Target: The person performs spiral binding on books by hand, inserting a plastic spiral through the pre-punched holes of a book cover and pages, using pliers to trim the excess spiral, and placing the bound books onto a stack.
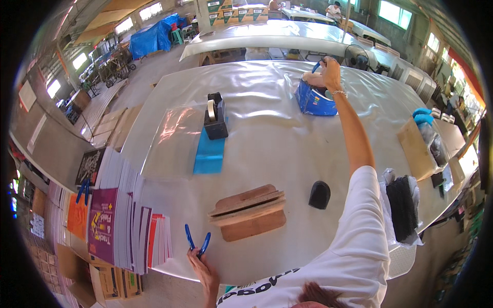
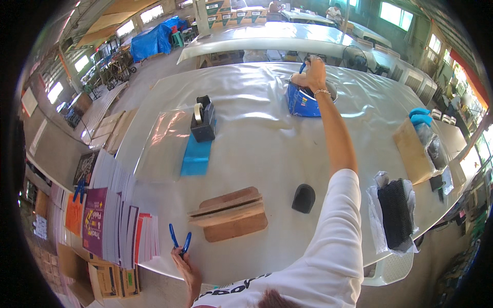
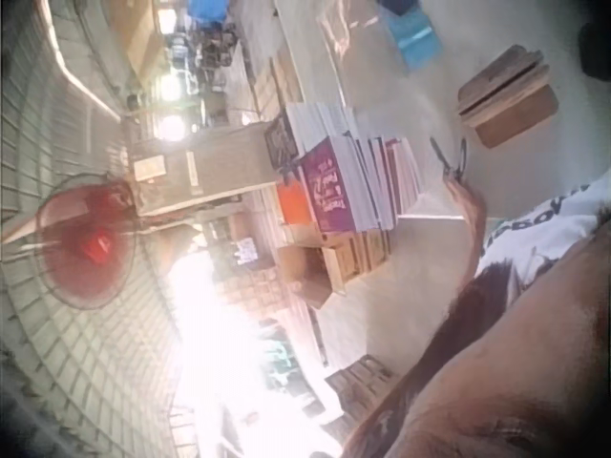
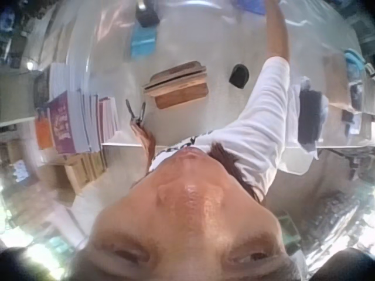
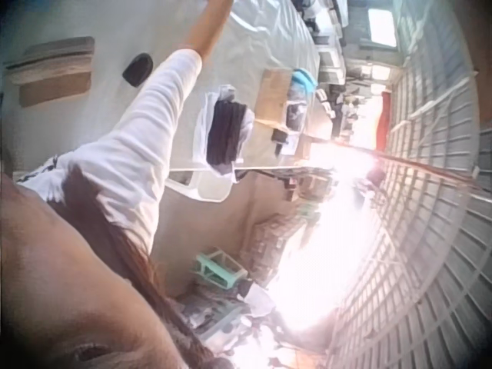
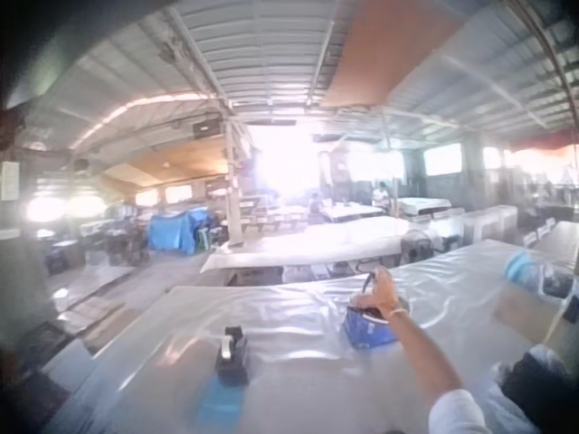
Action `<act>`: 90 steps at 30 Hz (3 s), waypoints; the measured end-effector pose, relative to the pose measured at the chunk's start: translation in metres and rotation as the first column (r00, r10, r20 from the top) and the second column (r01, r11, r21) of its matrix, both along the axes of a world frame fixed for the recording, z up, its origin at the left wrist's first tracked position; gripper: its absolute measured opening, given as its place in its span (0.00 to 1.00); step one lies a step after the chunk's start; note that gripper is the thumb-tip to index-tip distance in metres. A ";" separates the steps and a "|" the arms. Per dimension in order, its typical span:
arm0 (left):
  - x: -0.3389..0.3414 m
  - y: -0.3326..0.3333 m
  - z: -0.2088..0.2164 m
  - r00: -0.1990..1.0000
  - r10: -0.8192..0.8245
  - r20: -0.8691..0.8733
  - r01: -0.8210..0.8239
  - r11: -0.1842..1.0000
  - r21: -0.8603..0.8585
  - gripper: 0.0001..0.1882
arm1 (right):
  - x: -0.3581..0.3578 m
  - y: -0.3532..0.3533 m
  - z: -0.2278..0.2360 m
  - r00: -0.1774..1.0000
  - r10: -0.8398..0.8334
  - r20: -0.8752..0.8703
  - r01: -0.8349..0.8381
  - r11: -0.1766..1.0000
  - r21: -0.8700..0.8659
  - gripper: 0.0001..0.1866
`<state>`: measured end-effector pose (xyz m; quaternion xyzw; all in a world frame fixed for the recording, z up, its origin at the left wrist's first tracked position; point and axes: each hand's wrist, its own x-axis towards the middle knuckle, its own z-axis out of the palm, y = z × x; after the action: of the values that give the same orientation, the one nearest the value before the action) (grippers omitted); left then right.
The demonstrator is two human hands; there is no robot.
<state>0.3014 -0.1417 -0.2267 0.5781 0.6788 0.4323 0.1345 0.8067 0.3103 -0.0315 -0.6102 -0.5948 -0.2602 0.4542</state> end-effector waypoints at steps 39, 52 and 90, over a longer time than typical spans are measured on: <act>0.000 -0.008 -0.001 0.987 0.084 -0.138 -0.106 0.982 -0.155 0.13 | -0.037 -0.016 0.010 0.698 0.427 -0.575 -0.650 0.716 -0.257 0.14; -0.001 -0.005 0.001 0.995 0.037 0.090 -0.032 0.998 -0.053 0.11 | -0.438 -0.224 0.081 -0.016 0.980 -0.200 -0.983 -0.052 -0.174 0.11; 0.053 0.006 0.090 0.692 -0.572 0.440 0.558 0.811 0.176 0.17 | -0.249 -0.440 -0.083 0.677 0.685 -0.270 -0.677 0.437 -0.591 0.20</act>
<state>0.3540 -0.1356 -0.1370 0.6365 0.4078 0.5073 0.4139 0.5577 -0.1298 -0.1143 -0.4343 -0.8418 0.1648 0.2750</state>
